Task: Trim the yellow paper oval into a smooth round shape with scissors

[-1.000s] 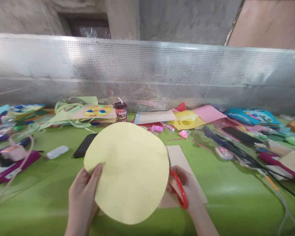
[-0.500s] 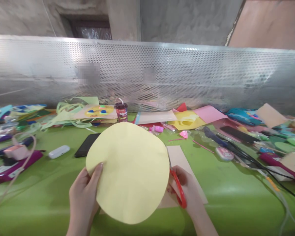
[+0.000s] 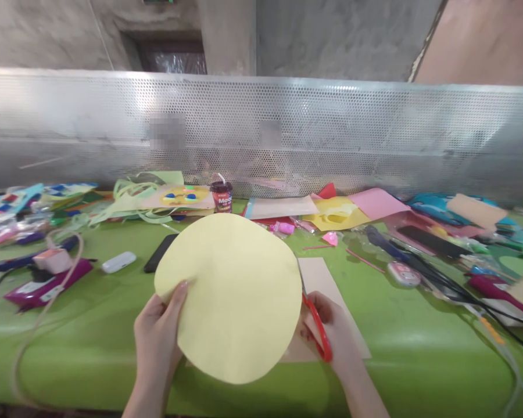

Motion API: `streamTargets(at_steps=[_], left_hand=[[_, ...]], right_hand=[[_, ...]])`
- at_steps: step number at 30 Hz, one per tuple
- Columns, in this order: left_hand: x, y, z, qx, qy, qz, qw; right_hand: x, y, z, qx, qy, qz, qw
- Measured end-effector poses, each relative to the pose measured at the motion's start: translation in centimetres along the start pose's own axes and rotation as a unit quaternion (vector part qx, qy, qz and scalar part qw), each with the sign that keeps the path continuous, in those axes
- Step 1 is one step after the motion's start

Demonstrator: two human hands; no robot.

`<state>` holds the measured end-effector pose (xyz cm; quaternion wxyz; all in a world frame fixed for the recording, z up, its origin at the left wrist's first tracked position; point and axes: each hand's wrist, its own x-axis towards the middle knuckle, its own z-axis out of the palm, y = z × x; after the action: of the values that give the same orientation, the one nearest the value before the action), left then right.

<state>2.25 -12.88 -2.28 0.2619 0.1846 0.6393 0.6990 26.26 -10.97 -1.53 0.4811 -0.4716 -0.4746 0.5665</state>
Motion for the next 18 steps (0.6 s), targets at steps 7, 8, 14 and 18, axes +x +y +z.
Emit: streamTargets(at_steps=[7, 8, 14, 18], left_hand=[[-0.20, 0.53, -0.04, -0.046, -0.029, -0.041, 0.998], [-0.17, 0.55, -0.08, -0.037, -0.030, -0.042, 0.998], [0.08, 0.75, -0.10, -0.033, -0.027, -0.045, 0.998], [0.33, 0.87, -0.08, -0.027, -0.021, -0.031, 0.999]], right_hand=[[-0.22, -0.72, 0.02, 0.000, -0.022, 0.002, 1.000], [-0.27, -0.79, 0.02, -0.006, -0.021, 0.000, 1.000], [-0.28, -0.56, -0.08, -0.017, -0.016, -0.018, 1.000], [-0.24, -0.52, -0.11, -0.004, -0.011, -0.007, 1.000]])
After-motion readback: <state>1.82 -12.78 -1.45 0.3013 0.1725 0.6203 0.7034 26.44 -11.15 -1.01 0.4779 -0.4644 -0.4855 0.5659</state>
